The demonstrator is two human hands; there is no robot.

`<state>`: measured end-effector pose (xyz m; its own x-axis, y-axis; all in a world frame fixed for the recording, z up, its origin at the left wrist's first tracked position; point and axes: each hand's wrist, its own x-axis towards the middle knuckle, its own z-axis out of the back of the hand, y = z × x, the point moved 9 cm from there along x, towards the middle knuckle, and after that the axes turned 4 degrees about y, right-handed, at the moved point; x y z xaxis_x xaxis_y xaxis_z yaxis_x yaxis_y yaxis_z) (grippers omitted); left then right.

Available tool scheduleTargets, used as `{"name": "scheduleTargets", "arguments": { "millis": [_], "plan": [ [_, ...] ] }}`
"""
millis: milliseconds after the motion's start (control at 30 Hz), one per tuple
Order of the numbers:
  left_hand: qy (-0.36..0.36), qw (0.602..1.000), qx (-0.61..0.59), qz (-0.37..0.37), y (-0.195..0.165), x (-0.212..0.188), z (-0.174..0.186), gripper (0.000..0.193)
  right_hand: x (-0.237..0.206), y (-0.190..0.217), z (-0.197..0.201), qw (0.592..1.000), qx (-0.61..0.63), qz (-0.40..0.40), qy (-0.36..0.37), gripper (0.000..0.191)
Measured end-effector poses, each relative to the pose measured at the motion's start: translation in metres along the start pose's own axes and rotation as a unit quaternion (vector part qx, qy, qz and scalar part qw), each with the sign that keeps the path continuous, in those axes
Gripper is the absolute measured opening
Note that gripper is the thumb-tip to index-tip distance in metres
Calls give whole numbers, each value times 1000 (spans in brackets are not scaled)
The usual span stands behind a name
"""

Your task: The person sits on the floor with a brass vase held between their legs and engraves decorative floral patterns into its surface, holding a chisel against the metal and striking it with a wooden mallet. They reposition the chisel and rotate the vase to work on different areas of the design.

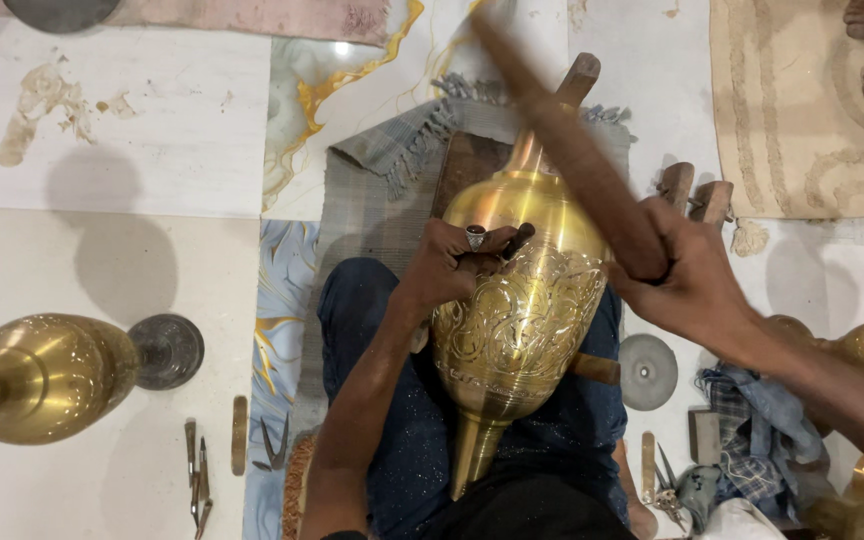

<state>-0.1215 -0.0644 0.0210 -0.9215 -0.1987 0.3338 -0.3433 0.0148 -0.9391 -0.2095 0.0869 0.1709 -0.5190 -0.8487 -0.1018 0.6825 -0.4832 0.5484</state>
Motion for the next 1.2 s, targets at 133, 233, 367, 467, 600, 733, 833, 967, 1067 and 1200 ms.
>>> {"name": "scheduleTargets", "arguments": {
  "millis": [133, 233, 367, 467, 600, 733, 833, 967, 1067, 1200],
  "plan": [
    [-1, 999, -28, -14, 1, 0, 0, 41, -3, 2, -16, 981, -168, 18, 96, 35],
    [-5, 1000, -6, 11, 8, 0, 1, 40, -7, -24, -13, 986, -69, -114, 98, 32],
    [0, 999, -33, -38, 0, -1, 0, 39, -3, -14, -10, 996, -47, -48, 50, 36],
    [-4, 1000, -3, -18, 3, -2, 1, 47, -2, -9, -13, 994, -89, -25, 55, 35],
    [-13, 1000, -2, 6, 6, -5, 4, 50, -2, -19, -18, 984, -107, -75, 119, 33],
    [-1, 1000, 7, -10, 3, -4, 3, 51, -4, -20, -12, 985, -117, -60, 110, 37],
    [-7, 1000, -25, -12, 3, -3, 4, 51, -6, -8, 3, 999, 40, 16, -24, 38],
    [13, 994, -92, -51, -3, -4, 2, 55, -5, -21, -18, 995, -48, -39, 83, 36],
    [-17, 1000, 9, -7, 4, -4, 5, 48, -3, -23, -13, 995, -39, -61, 66, 34],
    [-7, 999, 28, 16, 7, -1, 4, 43, -1, -10, -12, 989, -110, -21, 93, 36]
  ]
}}
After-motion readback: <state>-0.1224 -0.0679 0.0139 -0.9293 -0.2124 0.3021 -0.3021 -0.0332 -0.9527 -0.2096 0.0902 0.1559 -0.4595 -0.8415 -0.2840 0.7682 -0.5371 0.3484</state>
